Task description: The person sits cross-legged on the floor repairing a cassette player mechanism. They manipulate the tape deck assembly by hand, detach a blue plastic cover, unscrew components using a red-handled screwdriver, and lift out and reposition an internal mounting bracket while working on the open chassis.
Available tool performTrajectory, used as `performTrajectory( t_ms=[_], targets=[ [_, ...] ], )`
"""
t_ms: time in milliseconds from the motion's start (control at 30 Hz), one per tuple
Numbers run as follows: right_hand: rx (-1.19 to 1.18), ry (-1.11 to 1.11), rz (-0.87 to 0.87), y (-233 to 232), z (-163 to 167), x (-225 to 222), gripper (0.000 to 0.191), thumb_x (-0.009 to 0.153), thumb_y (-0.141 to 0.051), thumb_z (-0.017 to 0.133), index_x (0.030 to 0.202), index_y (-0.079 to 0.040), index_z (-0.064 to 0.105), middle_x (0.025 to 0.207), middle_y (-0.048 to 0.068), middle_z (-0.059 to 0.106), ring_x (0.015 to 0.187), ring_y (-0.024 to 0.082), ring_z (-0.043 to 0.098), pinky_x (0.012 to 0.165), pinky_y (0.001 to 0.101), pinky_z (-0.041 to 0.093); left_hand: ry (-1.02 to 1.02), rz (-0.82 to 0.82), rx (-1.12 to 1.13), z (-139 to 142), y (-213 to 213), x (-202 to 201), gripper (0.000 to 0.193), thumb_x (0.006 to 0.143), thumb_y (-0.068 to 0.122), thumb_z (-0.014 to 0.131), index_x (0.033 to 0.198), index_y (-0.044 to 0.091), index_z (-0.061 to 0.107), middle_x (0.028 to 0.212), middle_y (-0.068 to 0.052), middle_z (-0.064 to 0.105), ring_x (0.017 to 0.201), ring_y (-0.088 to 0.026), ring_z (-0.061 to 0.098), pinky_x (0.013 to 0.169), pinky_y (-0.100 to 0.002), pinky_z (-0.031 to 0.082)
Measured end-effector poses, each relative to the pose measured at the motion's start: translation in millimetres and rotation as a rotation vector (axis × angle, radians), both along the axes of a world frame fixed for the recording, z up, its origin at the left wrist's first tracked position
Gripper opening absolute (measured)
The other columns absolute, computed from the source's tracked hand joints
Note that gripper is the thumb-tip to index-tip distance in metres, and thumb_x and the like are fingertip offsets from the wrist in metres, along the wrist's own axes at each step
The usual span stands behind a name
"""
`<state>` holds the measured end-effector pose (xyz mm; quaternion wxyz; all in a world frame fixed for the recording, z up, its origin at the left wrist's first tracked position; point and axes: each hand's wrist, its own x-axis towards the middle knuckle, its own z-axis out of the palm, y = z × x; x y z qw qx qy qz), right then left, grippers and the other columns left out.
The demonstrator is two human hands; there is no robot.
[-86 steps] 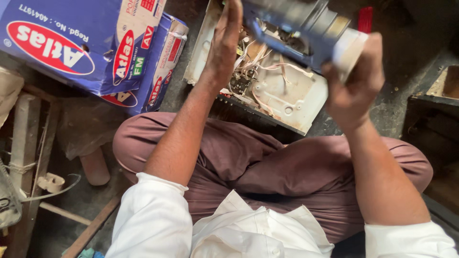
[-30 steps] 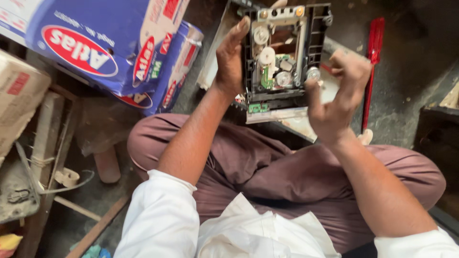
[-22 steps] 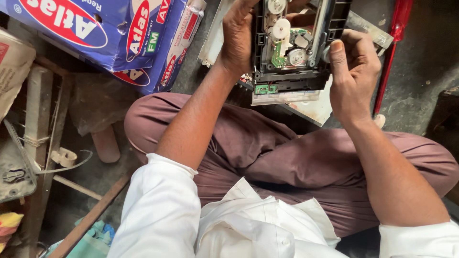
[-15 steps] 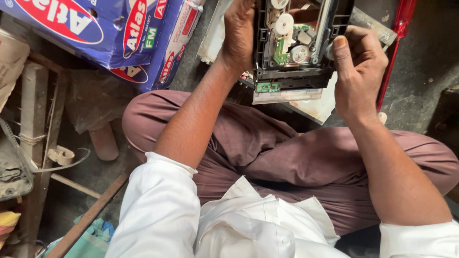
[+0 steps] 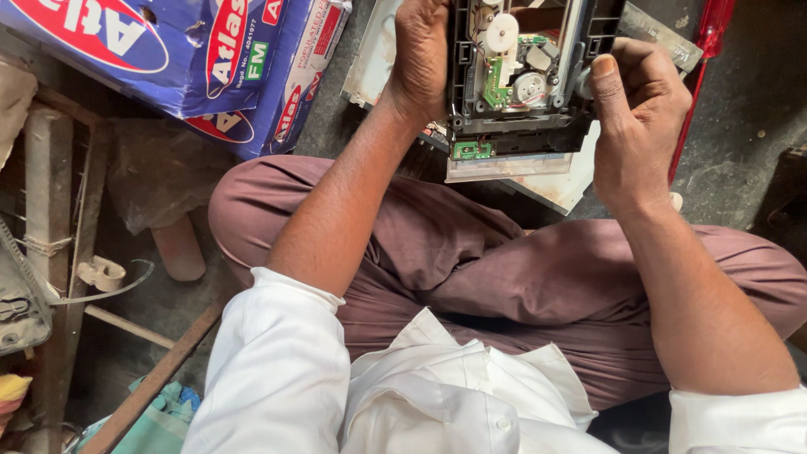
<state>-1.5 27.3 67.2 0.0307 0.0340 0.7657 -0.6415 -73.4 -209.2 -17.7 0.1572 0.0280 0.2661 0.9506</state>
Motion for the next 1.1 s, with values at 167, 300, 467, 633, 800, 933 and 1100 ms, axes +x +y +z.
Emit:
performTrajectory(
  t_ms=[167, 300, 467, 633, 800, 933, 1100],
  targets=[
    [-0.019, 0.005, 0.002, 1.1, -3.6, 1.0, 0.021, 0.12, -0.015, 0.069, 0.125, 0.005, 0.064, 0.102, 0.0, 0.065, 0.09, 0.005, 0.057, 0.083, 0.0196, 0.048, 0.094, 0.027, -0.059, -0.3, 1.6, 2.6, 0.042, 0.109, 0.04, 0.05, 0.12, 0.003, 0.067, 0.114, -0.007, 0.074, 0.106, -0.017, 0.071, 0.097, -0.039, 0.061],
    [-0.037, -0.002, 0.002, 1.4, -4.0, 0.7, 0.021, 0.122, -0.016, 0.071, 0.126, 0.004, 0.065, 0.103, 0.0, 0.065, 0.092, 0.005, 0.057, 0.084, 0.0195, 0.048, 0.025, 0.031, -0.062, 2.1, 1.4, 2.7, 0.04, 0.111, 0.038, 0.055, 0.121, 0.001, 0.068, 0.114, -0.01, 0.074, 0.101, -0.019, 0.071, 0.094, -0.037, 0.059],
    [-0.052, -0.007, 0.006, 0.5, -0.8, 1.1, 0.019, 0.118, -0.013, 0.068, 0.126, 0.004, 0.064, 0.104, 0.0, 0.065, 0.093, 0.005, 0.057, 0.086, 0.0193, 0.048, 0.029, 0.023, -0.065, 1.0, 1.4, 4.3, 0.04, 0.11, 0.04, 0.059, 0.123, 0.003, 0.068, 0.114, -0.008, 0.073, 0.104, -0.018, 0.07, 0.09, -0.036, 0.059],
    [-0.052, 0.003, -0.007, -0.8, 1.3, -0.1, 0.019, 0.12, -0.014, 0.07, 0.125, 0.003, 0.064, 0.103, 0.0, 0.066, 0.092, 0.005, 0.059, 0.085, 0.0198, 0.049, 0.002, 0.037, -0.051, 6.7, 5.0, 2.8, 0.037, 0.112, 0.039, 0.058, 0.123, 0.005, 0.068, 0.114, -0.005, 0.071, 0.105, -0.016, 0.068, 0.092, -0.037, 0.059],
    [-0.053, 0.002, -0.024, -0.1, 2.6, -1.0, 0.018, 0.118, -0.012, 0.07, 0.128, 0.002, 0.064, 0.1, 0.0, 0.066, 0.09, 0.005, 0.059, 0.083, 0.0195, 0.049, -0.137, -0.002, -0.087, 32.0, 7.9, 0.2, 0.04, 0.106, 0.042, 0.058, 0.118, 0.005, 0.067, 0.108, -0.006, 0.071, 0.099, -0.015, 0.069, 0.086, -0.033, 0.06],
    [-0.062, 0.014, -0.033, 1.2, 5.0, -1.4, 0.018, 0.118, -0.012, 0.071, 0.127, 0.002, 0.064, 0.103, 0.0, 0.066, 0.091, 0.005, 0.059, 0.084, 0.0194, 0.049, -0.217, -0.099, -0.144, 51.6, 11.8, -0.5, 0.053, 0.102, 0.054, 0.062, 0.107, 0.002, 0.069, 0.094, -0.011, 0.073, 0.083, -0.018, 0.072, 0.075, -0.036, 0.062],
    [-0.046, 0.017, -0.038, 2.0, 9.0, -1.4, 0.02, 0.115, -0.011, 0.072, 0.128, 0.002, 0.063, 0.112, 0.001, 0.067, 0.092, 0.005, 0.059, 0.085, 0.0195, 0.051, -0.116, -0.08, -0.336, 57.9, 11.0, -1.0, 0.064, 0.098, 0.063, 0.059, 0.101, 0.0, 0.071, 0.09, -0.01, 0.072, 0.077, -0.015, 0.069, 0.068, -0.033, 0.061]
  ],
)
